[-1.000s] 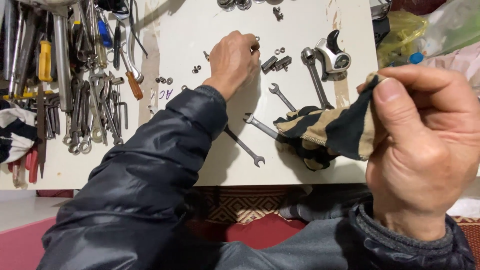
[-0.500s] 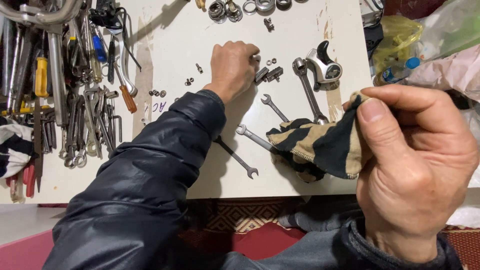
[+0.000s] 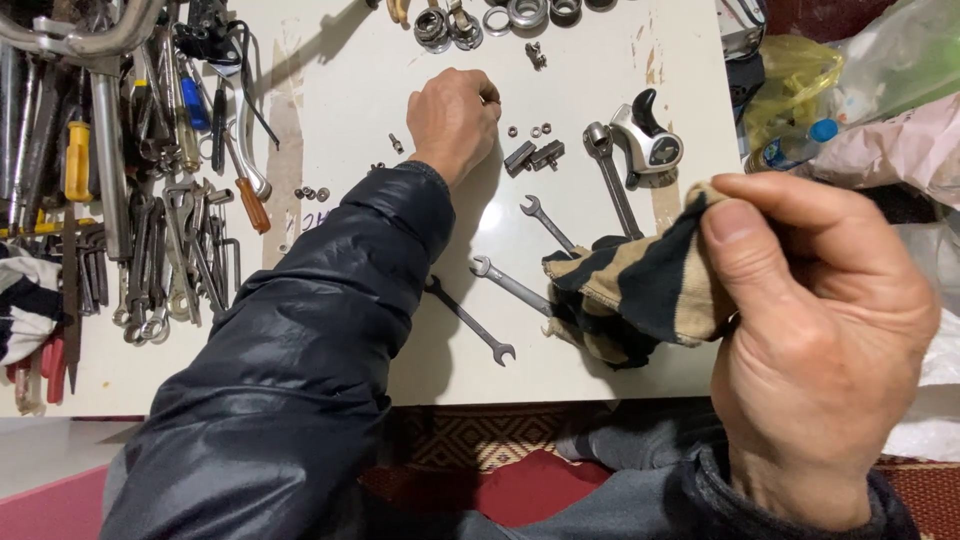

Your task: The person sits on the floor in front of a white table and uses a cloth to wipe small metal parts. They pick up individual pieces from the table, rub them with the cloth, and place them back down among other tools and hardware.

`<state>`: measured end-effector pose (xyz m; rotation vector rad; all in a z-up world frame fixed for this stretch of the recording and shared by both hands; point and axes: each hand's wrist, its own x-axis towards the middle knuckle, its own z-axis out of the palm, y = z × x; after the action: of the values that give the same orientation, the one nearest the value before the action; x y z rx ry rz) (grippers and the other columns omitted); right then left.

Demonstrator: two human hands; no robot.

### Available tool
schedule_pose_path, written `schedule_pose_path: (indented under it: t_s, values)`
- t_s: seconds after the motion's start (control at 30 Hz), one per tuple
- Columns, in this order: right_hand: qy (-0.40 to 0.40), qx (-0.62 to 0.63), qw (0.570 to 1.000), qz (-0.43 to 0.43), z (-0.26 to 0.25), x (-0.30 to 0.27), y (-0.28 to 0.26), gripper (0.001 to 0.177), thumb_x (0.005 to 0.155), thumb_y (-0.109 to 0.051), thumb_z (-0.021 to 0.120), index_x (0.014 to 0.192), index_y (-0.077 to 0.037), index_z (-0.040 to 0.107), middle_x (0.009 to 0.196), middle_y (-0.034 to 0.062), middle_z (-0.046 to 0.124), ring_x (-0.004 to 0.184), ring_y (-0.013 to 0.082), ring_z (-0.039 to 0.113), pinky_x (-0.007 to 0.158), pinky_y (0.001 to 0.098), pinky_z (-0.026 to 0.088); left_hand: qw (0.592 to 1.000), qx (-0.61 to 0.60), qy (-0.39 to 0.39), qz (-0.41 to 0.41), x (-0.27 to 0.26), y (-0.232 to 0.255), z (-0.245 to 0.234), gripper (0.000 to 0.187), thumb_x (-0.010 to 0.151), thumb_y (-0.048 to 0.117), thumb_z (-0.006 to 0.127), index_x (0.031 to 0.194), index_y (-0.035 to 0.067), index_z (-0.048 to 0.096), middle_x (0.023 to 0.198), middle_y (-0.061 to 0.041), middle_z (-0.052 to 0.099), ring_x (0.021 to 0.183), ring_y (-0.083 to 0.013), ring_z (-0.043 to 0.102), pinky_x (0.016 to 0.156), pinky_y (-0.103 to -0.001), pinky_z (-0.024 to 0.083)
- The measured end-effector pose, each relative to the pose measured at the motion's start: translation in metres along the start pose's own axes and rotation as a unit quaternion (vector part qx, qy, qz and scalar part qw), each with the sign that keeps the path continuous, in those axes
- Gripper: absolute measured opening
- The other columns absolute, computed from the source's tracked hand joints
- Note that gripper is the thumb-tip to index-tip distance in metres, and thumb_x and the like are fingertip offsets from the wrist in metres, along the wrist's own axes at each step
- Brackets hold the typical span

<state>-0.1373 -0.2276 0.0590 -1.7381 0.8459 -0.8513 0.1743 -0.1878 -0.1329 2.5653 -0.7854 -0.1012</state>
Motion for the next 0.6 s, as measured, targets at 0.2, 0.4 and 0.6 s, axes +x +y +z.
schedule_pose_path:
  t_s: [0.2,0.4,0.6]
  values:
    - [-0.024,-0.020,0.999,0.016,0.006,0.002,-0.008,0.015,0.104,-0.004,0.074,0.118,-0.005,0.071,0.108,0.0028,0.072,0.094,0.0061,0.065,0.086,0.0154,0.054,0.999,0.013,0.006,0.041,-0.004,0.002,0.001,0.016,0.089,0.006,0.047,0.092,0.008,0.063,0.085,-0.010,0.067,0.074,-0.0317,0.062,0.072,-0.046,0.047]
    - [-0.018,0.016,0.999,0.030,0.007,0.008,0.004,0.019,0.102,-0.004,0.073,0.121,-0.006,0.070,0.093,-0.0011,0.065,0.083,0.0017,0.057,0.079,0.0121,0.050,0.988,-0.152,-0.025,0.020,-0.038,0.025,-0.042,0.011,0.089,0.008,0.053,0.096,0.013,0.061,0.084,-0.004,0.069,0.075,-0.0195,0.063,0.065,-0.035,0.054]
    - [-0.056,0.020,0.998,0.009,0.014,0.003,-0.003,0.019,0.101,-0.002,0.070,0.120,-0.003,0.067,0.106,0.0041,0.070,0.091,0.0062,0.061,0.087,0.0159,0.054,0.884,-0.412,-0.181,-0.129,-0.122,0.066,-0.141,0.013,0.089,0.012,0.067,0.102,0.012,0.068,0.106,-0.005,0.074,0.090,-0.0144,0.068,0.086,-0.030,0.059]
